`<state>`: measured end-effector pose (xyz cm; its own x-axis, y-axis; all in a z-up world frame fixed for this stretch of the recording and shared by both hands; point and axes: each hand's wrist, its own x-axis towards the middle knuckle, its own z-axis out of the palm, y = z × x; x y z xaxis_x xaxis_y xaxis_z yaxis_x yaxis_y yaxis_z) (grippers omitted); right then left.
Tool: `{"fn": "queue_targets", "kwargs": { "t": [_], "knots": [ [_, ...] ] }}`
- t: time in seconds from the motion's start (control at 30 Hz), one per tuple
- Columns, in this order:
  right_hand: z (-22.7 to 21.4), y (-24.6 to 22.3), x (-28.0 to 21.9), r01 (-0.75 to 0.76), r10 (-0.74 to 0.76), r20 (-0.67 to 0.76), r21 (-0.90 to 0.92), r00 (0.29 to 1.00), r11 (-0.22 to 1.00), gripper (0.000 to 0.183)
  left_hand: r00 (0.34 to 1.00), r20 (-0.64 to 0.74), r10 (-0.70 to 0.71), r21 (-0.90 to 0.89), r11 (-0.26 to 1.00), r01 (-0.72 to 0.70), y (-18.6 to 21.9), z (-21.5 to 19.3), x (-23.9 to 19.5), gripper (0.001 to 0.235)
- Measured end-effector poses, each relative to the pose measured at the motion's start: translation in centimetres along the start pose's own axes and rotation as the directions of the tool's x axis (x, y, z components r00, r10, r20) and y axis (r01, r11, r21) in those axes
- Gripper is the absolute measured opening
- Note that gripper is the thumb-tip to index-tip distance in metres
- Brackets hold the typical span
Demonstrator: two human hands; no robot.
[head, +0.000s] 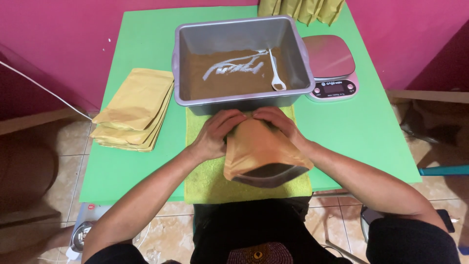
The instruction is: The person opens a paper bag and fills it with ground coffee from a tray using a spoon, occasionally placing the bag on a scale.
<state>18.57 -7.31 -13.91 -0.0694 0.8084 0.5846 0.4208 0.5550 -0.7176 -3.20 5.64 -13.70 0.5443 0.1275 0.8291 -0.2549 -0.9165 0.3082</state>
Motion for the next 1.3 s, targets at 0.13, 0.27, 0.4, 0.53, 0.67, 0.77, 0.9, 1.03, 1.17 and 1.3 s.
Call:
{"fn": "queue_targets", "kwargs": {
  "t": [0.13,0.27,0.4,0.53,0.67,0.77,0.9,1.03,1.17,1.3],
  "knots": [
    [-0.1,-0.9,0.5,0.007,-0.007,0.0,0.006,1.0,1.0,0.049,1.0,-0.009,0.014,0.006,1.0,-0.014,-0.1,0.0,0.0,0.045],
    [0.3,0.9,-0.4,-0.006,0.007,-0.03,0.008,1.0,1.0,0.051,1.0,-0.021,-0.023,-0.01,1.0,0.023,0.3,0.1,-0.2,0.05],
    [0.9,1.0,-0.9,-0.159,0.17,-0.078,0.128,0.982,0.979,0.061,0.999,-0.008,-0.035,-0.011,0.999,0.035,0.3,0.0,0.0,0.043],
    [0.0,-1.5,0.3,-0.053,0.053,-0.015,-0.003,0.998,0.999,0.05,1.0,-0.014,-0.02,0.024,1.0,0.02,0.9,-0.4,0.3,0.046],
    [-0.1,-0.8,0.5,0.003,-0.005,-0.054,-0.035,0.999,0.999,0.05,0.997,0.065,-0.031,-0.076,0.996,0.036,-0.3,-0.4,0.0,0.054],
    [-0.1,-0.4,0.0,0.039,-0.041,-0.03,-0.07,0.999,0.997,0.05,0.998,0.068,-0.01,-0.06,0.998,0.014,-0.2,-0.4,-0.3,0.054],
    [-0.1,-0.5,0.4,0.035,-0.037,-0.021,-0.078,0.999,0.996,0.044,0.998,0.064,0.008,-0.056,0.998,-0.005,-0.5,-0.4,-0.4,0.067],
    [-0.2,-0.5,0.0,-0.038,0.037,-0.021,-0.05,0.999,0.998,0.053,0.997,0.072,-0.021,-0.028,0.999,0.023,-0.2,-0.3,-0.4,0.058],
    [-0.2,0.7,-0.5,-0.09,0.091,0.006,-0.058,0.996,0.994,0.052,0.993,0.094,-0.07,-0.053,0.996,0.075,0.2,-0.5,0.1,0.062],
    [0.6,-2.0,-0.3,-0.279,0.279,-0.008,0.046,0.96,0.959,0.064,0.969,0.154,-0.195,-0.176,0.959,0.221,0.6,-0.1,-1.1,0.064]
  ]
}}
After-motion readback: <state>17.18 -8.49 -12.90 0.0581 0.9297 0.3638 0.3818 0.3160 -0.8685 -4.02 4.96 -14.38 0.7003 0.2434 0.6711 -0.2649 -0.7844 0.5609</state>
